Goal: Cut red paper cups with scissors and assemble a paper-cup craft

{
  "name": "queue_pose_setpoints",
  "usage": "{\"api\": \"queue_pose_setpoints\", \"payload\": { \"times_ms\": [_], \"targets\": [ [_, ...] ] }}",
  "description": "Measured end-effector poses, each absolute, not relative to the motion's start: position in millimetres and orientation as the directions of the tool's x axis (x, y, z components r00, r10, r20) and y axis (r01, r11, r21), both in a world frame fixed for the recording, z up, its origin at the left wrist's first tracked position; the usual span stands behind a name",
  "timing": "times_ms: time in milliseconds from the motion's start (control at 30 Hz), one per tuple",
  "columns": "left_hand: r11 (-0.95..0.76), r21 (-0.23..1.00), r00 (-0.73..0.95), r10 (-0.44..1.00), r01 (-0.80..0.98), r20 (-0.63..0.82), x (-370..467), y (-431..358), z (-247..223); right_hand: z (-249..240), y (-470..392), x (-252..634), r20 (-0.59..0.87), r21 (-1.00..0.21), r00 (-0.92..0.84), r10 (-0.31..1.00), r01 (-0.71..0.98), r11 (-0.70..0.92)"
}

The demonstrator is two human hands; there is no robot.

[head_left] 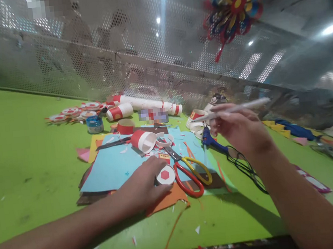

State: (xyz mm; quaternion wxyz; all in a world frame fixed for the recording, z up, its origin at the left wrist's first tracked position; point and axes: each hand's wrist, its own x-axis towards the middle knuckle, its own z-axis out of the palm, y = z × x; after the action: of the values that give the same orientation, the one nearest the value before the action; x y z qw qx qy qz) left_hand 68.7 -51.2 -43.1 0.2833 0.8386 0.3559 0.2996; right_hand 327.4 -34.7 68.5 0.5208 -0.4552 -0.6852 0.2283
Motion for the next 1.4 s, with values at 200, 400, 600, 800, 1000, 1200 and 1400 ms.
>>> {"api": "queue_pose_setpoints", "payload": {
  "times_ms": [200, 400, 600, 800, 1000, 1200, 1400],
  "targets": [
    [-0.596, 0.655, 0.618, 0.748, 0.465, 0.243, 69, -46, -40, 14, -70, 304, 0.204, -0.978, -0.117, 0.972, -0.073, 0.197],
    [-0.5, 0.676, 0.56, 0.814, 0.541, 0.153, 72, -44, -37, -17, -76, 288, 0.03, -0.997, 0.012, 0.999, -0.072, 0.031],
    [-0.458, 0.691, 0.537, 0.835, 0.56, 0.119, 74, -42, -40, -34, -83, 281, -0.018, -0.999, -0.098, 0.995, 0.033, -0.015],
    [-0.486, 0.668, 0.539, 0.829, 0.564, 0.148, 74, -41, -42, -44, -82, 278, -0.019, -0.996, -0.106, 0.994, 0.09, -0.009],
    [-0.524, 0.63, 0.533, 0.822, 0.573, 0.2, 72, -40, -45, -41, -84, 274, -0.02, -0.997, -0.061, 0.998, 0.082, -0.015],
    [-0.555, 0.557, 0.531, 0.817, 0.617, 0.225, 68, -40, -49, -32, -88, 267, 0.003, -0.986, -0.113, 0.994, 0.164, 0.022],
    [-0.58, 0.512, 0.571, 0.797, 0.633, 0.197, 64, -42, -46, -31, -88, 275, 0.045, -0.941, -0.134, 0.99, 0.328, 0.088]
  ]
}}
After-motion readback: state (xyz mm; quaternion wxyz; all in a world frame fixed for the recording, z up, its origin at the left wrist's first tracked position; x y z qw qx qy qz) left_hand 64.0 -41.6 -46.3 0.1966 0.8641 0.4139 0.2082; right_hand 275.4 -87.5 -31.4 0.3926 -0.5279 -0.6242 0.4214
